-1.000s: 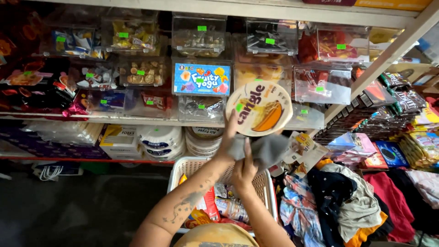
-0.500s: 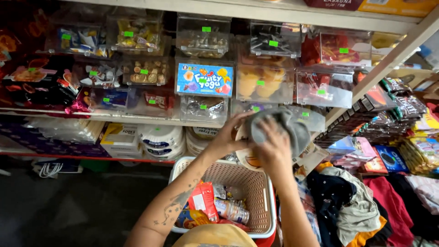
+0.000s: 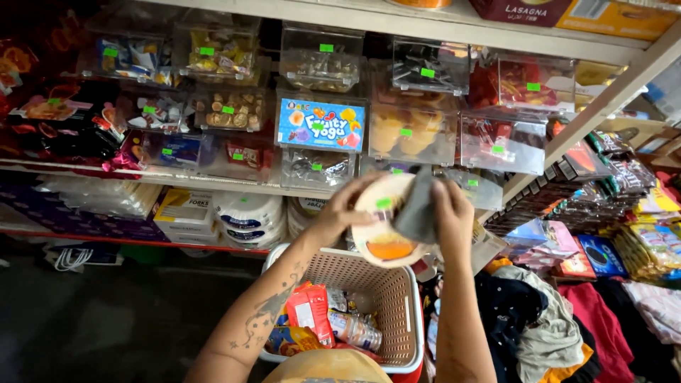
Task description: Stocking grocery store shelves by wiping items from a basket and placing them onto the shelves.
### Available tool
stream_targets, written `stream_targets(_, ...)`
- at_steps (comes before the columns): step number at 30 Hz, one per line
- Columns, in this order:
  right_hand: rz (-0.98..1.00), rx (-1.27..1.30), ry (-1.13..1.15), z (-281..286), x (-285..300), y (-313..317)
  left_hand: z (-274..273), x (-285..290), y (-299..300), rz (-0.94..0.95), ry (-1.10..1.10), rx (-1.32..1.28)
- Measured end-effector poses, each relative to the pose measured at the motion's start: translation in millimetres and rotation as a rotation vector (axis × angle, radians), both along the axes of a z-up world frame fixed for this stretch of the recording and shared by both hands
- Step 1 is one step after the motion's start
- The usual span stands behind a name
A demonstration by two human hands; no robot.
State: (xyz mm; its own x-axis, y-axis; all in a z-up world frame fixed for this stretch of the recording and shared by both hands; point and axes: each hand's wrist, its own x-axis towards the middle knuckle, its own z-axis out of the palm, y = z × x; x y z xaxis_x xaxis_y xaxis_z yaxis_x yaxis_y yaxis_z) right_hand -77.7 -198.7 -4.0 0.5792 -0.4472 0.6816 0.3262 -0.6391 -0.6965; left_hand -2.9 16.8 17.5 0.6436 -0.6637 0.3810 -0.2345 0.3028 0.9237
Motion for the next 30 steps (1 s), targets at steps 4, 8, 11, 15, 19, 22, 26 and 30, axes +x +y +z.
stream_targets(4,0.05,1.284,0.122,70,-24,71,-15,21,-5,0.057,0.443,-0.241)
stream_targets(8,0.293,0.409,-0.203,-15,-33,35,-15,25,-5,0.1,0.486,-0.218)
stream_targets(11,0.323,0.382,-0.027,-13,-45,20,-8,23,-3,0.117,0.478,-0.189)
stream_targets(15,0.236,-0.061,0.092,-19,-43,17,-13,24,-8,0.075,0.402,-0.131)
stream_targets(19,0.255,0.092,-0.074,-21,-45,17,-24,15,-11,-0.127,0.004,-0.204)
stream_targets(22,0.097,-0.002,-0.096,-28,-47,2,40,-12,8,0.147,-0.477,0.105)
stream_targets(26,0.147,-0.062,-0.254,29,-59,-1,87,-22,7,0.202,-0.729,0.229)
stream_targets(30,-0.09,-0.266,-0.329,122,-57,-8,181,-36,1,0.246,-0.77,-0.169)
